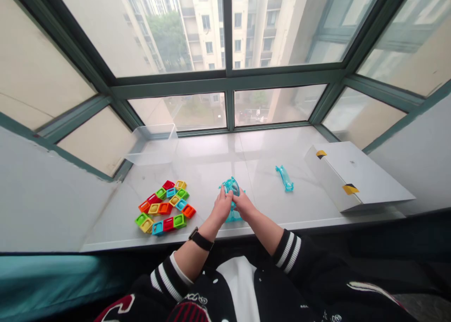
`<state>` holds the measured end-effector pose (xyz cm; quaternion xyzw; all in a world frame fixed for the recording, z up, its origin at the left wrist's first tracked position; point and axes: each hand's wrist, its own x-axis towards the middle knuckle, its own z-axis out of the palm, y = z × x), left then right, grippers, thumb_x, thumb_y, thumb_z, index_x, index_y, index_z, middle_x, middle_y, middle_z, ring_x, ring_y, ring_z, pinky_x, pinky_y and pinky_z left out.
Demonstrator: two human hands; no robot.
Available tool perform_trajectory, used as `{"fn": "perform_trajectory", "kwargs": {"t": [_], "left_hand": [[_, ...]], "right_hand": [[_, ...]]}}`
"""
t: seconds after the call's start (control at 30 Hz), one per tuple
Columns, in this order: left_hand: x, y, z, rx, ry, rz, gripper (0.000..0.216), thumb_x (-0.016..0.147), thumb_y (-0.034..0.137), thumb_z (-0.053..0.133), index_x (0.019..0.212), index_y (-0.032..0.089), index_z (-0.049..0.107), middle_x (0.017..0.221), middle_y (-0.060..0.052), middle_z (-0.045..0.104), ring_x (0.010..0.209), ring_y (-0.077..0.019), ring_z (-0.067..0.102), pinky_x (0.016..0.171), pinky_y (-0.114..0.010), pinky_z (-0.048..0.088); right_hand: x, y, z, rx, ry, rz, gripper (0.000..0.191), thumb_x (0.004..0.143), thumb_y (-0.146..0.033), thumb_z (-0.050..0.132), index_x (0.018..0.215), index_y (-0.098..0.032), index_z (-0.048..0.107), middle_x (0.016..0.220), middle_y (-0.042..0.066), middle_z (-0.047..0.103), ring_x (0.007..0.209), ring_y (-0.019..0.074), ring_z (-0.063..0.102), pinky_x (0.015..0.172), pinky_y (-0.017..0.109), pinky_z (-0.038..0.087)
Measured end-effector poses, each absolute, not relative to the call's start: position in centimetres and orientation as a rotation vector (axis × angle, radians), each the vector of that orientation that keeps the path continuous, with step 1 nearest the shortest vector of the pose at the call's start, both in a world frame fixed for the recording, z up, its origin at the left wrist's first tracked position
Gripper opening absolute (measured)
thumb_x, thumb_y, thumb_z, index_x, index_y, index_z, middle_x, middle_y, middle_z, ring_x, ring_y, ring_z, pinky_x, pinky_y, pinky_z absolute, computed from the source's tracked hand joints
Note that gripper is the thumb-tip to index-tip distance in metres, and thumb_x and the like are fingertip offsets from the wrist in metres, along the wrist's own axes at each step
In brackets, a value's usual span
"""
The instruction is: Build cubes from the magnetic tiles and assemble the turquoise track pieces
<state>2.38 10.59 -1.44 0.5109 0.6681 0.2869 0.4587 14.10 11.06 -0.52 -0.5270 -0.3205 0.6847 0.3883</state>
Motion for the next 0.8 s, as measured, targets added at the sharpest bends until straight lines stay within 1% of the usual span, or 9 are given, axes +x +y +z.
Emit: {"fn": "perform_trajectory", "kwargs": {"t": [0.1, 0.23, 0.33, 0.43, 0.5, 0.57, 0.63, 0.73, 0.8], "left_hand": [[2.2, 9.5, -1.7, 1.296, 1.608, 0.654, 0.080, 0.102, 0.064, 0.037, 0.166, 0.017, 0.027, 0.171, -0.018, 0.034, 0.162, -0.0300, 0.026, 0.131, -0.044, 0.021], [2.1, 8.7, -2.4, 1.494, 1.617, 0.598, 0.071, 0.101, 0.067, 0.037, 0.157, 0.024, 0.045, 0.165, -0.013, 0.047, 0.157, -0.0314, 0.036, 0.129, -0.048, 0.025], [1.9, 8.4, -3.3, 1.597, 1.643, 0.546, 0.065, 0.101, 0.064, 0.037, 0.152, 0.025, 0.051, 0.161, -0.013, 0.052, 0.153, -0.0332, 0.042, 0.127, -0.050, 0.030], [1.5, 8.0, -4.2, 1.730, 1.688, 0.550, 0.065, 0.101, 0.062, 0.041, 0.152, 0.023, 0.051, 0.160, -0.015, 0.052, 0.153, -0.0345, 0.042, 0.126, -0.051, 0.030], [1.2, 7.8, -4.7, 1.847, 1.749, 0.537, 0.070, 0.096, 0.063, 0.051, 0.153, 0.021, 0.049, 0.165, -0.017, 0.044, 0.156, -0.0368, 0.035, 0.128, -0.053, 0.026], [0.9, 7.7, -5.3, 1.936, 1.782, 0.474, 0.083, 0.088, 0.063, 0.065, 0.155, 0.019, 0.045, 0.170, -0.020, 0.033, 0.159, -0.0405, 0.027, 0.129, -0.055, 0.024], [0.4, 7.8, -5.9, 1.978, 1.771, 0.396, 0.094, 0.081, 0.059, 0.076, 0.158, 0.018, 0.040, 0.172, -0.021, 0.028, 0.159, -0.0427, 0.025, 0.128, -0.055, 0.026], [-0.3, 8.1, -6.6, 1.992, 1.736, 0.348, 0.094, 0.080, 0.048, 0.078, 0.158, 0.018, 0.036, 0.168, -0.021, 0.034, 0.156, -0.0401, 0.033, 0.126, -0.052, 0.032], [-0.6, 8.4, -6.9, 2.005, 1.726, 0.373, 0.087, 0.084, 0.045, 0.074, 0.157, 0.016, 0.036, 0.162, -0.021, 0.042, 0.153, -0.0372, 0.039, 0.125, -0.049, 0.034]], "right_hand": [[14.8, 10.9, -1.1, -1.414, -0.881, 1.704, 0.046, 0.080, -0.045, 0.077, 0.123, -0.035, 0.060, 0.126, 0.002, 0.071, 0.116, 0.0273, 0.067, 0.088, 0.043, 0.057], [17.1, 10.8, -1.4, -1.494, -0.908, 1.659, 0.048, 0.079, -0.042, 0.076, 0.123, -0.034, 0.059, 0.124, 0.002, 0.070, 0.112, 0.0256, 0.068, 0.086, 0.042, 0.057], [18.6, 10.6, -2.0, -1.582, -0.899, 1.611, 0.051, 0.078, -0.041, 0.077, 0.124, -0.033, 0.059, 0.120, 0.004, 0.071, 0.109, 0.0260, 0.070, 0.084, 0.041, 0.057], [19.5, 10.5, -3.1, -1.626, -0.918, 1.561, 0.052, 0.078, -0.038, 0.075, 0.127, -0.030, 0.060, 0.116, 0.005, 0.073, 0.104, 0.0263, 0.071, 0.082, 0.040, 0.058], [20.0, 10.6, -3.8, -1.644, -0.956, 1.494, 0.054, 0.078, -0.039, 0.075, 0.129, -0.028, 0.060, 0.116, 0.006, 0.073, 0.103, 0.0266, 0.071, 0.083, 0.040, 0.058], [20.2, 10.8, -4.4, -1.684, -1.041, 1.387, 0.055, 0.078, -0.039, 0.075, 0.130, -0.027, 0.062, 0.118, 0.007, 0.073, 0.108, 0.0275, 0.070, 0.088, 0.040, 0.058], [20.3, 11.1, -4.7, -1.745, -1.176, 1.253, 0.056, 0.078, -0.038, 0.076, 0.131, -0.025, 0.063, 0.122, 0.008, 0.072, 0.118, 0.0292, 0.067, 0.098, 0.041, 0.055], [20.0, 11.3, -4.9, -1.848, -1.406, 1.065, 0.061, 0.079, -0.035, 0.077, 0.137, -0.023, 0.062, 0.133, 0.011, 0.068, 0.132, 0.0317, 0.059, 0.110, 0.041, 0.048], [19.6, 11.2, -4.9, -1.894, -1.538, 0.994, 0.062, 0.081, -0.036, 0.076, 0.139, -0.021, 0.062, 0.137, 0.014, 0.064, 0.135, 0.0325, 0.057, 0.113, 0.040, 0.045]]}}
